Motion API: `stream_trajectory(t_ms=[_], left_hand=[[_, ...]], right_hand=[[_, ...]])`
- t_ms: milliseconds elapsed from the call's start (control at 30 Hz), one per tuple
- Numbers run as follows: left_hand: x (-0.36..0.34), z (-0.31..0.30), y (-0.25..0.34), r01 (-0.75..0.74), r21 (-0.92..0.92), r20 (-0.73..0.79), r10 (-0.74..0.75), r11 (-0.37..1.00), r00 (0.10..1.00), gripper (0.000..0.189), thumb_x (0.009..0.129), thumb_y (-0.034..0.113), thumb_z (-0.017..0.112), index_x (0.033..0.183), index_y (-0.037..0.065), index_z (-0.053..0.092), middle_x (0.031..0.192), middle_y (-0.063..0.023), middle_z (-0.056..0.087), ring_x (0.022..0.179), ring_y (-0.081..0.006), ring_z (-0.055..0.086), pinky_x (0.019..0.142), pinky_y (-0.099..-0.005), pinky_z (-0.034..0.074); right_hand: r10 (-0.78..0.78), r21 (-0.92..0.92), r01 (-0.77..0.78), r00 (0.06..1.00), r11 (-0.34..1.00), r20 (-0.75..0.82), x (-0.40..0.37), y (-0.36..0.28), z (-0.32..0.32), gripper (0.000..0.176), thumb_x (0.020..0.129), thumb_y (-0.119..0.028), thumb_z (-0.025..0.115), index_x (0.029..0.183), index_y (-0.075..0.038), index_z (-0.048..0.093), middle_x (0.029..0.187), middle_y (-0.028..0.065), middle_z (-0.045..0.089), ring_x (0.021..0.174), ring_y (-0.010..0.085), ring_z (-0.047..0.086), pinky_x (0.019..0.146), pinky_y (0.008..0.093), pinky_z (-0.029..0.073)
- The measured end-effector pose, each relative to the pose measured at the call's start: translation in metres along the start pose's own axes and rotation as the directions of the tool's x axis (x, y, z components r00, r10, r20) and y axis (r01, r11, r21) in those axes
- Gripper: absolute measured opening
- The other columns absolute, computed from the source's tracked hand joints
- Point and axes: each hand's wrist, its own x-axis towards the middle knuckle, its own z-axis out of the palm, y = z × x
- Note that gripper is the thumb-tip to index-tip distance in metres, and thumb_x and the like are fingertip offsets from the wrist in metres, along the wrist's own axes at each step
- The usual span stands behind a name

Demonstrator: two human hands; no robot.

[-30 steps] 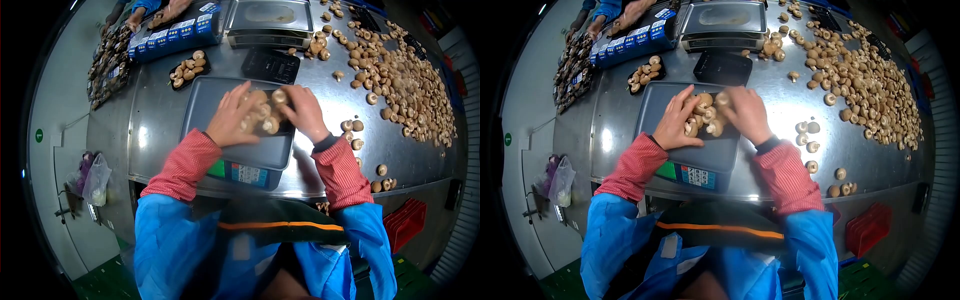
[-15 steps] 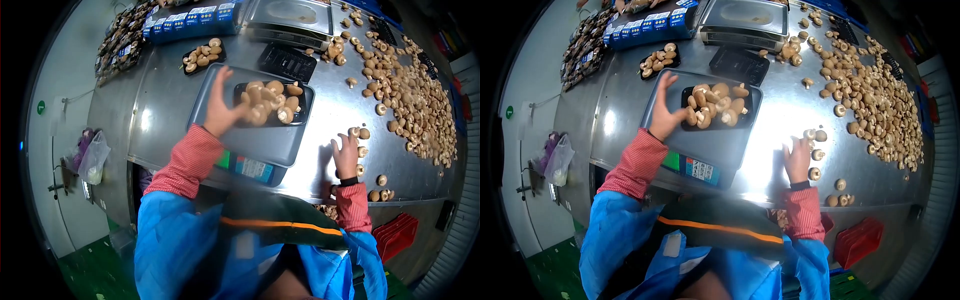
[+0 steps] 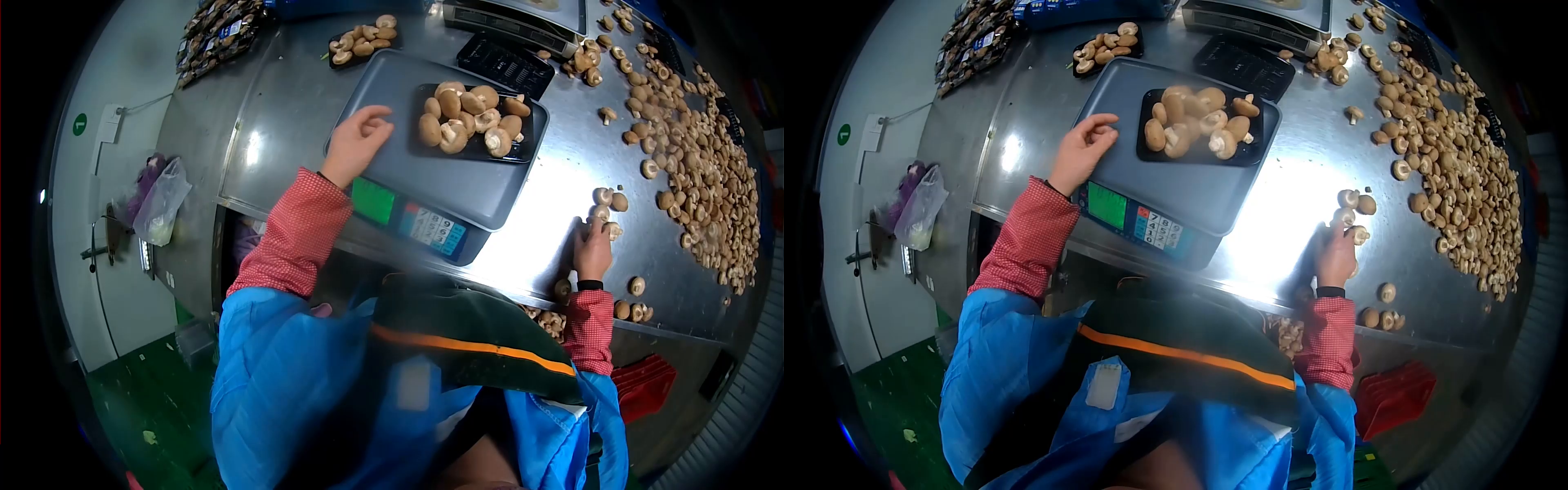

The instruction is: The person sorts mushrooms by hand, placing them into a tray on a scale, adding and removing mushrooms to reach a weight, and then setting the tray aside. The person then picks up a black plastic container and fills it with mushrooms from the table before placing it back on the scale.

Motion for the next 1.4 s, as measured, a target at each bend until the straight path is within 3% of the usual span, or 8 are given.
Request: stream_trajectory(t_ms=[233,500,633,733,967,1233,1300,1400], left_hand=[[0.013,0.021,-0.008,0.025,0.311,0.119,-0.065,0.95,0.991,0.042,0.086,0.028,0.07,0.117,0.001,0.064,0.083,-0.0056,0.063,0.074,-0.0172,0.062,0.071,-0.03,0.051],[0.023,0.044,-0.007,0.164,0.308,0.147,-0.217,0.937,0.965,0.04,0.081,0.018,0.07,0.114,0.001,0.057,0.085,-0.0086,0.066,0.081,-0.0224,0.065,0.076,-0.0337,0.052],[0.026,0.046,-0.004,0.2,0.16,0.159,-0.225,0.967,0.961,0.031,0.085,0.01,0.062,0.112,0.001,0.052,0.093,-0.0112,0.065,0.084,-0.0224,0.066,0.075,-0.0328,0.054],[0.024,0.046,0.012,0.321,-0.227,0.21,-0.276,0.919,0.938,0.028,0.09,-0.002,0.05,0.117,0.002,0.044,0.098,-0.0071,0.062,0.078,-0.0153,0.067,0.064,-0.0239,0.058],[0.029,0.033,0.016,0.432,-0.493,0.326,-0.3,0.755,0.897,0.03,0.094,-0.004,0.042,0.123,0.002,0.038,0.111,-0.0163,0.064,0.092,-0.0225,0.07,0.071,-0.0265,0.061],[0.101,-0.012,0.019,0.27,-0.595,0.135,-0.237,0.757,0.962,0.031,0.093,-0.007,0.042,0.123,0.001,0.039,0.117,-0.0179,0.062,0.101,-0.0257,0.068,0.079,-0.0325,0.062],[0.138,-0.026,0.014,0.184,-0.613,0.049,-0.195,0.768,0.979,0.034,0.091,-0.009,0.04,0.124,-0.001,0.039,0.12,-0.0195,0.059,0.105,-0.0288,0.066,0.084,-0.0366,0.062],[0.195,-0.043,0.01,0.093,-0.61,-0.093,-0.188,0.787,0.978,0.035,0.09,-0.011,0.038,0.125,-0.004,0.037,0.122,-0.0223,0.052,0.108,-0.0332,0.063,0.087,-0.0382,0.061]], right_hand=[[0.095,0.581,-0.127,0.992,0.804,0.086,0.023,-0.009,-0.016,0.039,0.093,-0.026,0.066,0.121,-0.002,0.055,0.098,0.0178,0.066,0.079,0.029,0.066,0.073,0.0381,0.052],[0.036,0.496,-0.136,0.978,0.857,0.207,0.038,-0.03,-0.007,0.027,0.093,-0.017,0.065,0.113,0.001,0.064,0.091,0.0174,0.069,0.079,0.0249,0.069,0.07,0.0331,0.054],[-0.236,0.071,0.256,0.949,0.964,-0.207,0.038,-0.046,-0.019,0.027,0.088,-0.019,0.067,0.111,-0.003,0.065,0.091,0.0193,0.063,0.085,0.0303,0.065,0.073,0.0389,0.052],[-0.144,0.34,0.17,0.984,0.925,-0.102,0.055,-0.08,-0.044,0.026,0.087,-0.016,0.067,0.109,-0.003,0.065,0.093,0.015,0.061,0.083,0.0279,0.062,0.072,0.0388,0.05],[-0.067,0.693,0.114,0.993,0.711,-0.093,0.144,-0.113,-0.026,0.018,0.091,-0.015,0.065,0.103,-0.001,0.067,0.093,0.0141,0.068,0.08,0.0247,0.068,0.073,0.0331,0.053],[-0.472,0.669,0.253,0.866,0.699,0.165,0.259,-0.175,0.011,0.019,0.085,-0.018,0.073,0.093,-0.002,0.068,0.092,0.0123,0.065,0.083,0.026,0.064,0.075,0.0363,0.052],[-0.544,0.451,0.41,0.809,0.793,0.223,0.263,-0.192,0.003,0.021,0.081,-0.02,0.075,0.089,-0.003,0.068,0.088,0.013,0.065,0.084,0.0282,0.064,0.076,0.0378,0.052],[-0.604,0.484,0.477,0.784,0.733,0.143,0.267,-0.193,0.021,0.019,0.078,-0.018,0.074,0.085,-0.002,0.067,0.086,0.0143,0.064,0.084,0.0303,0.064,0.077,0.0394,0.051]])
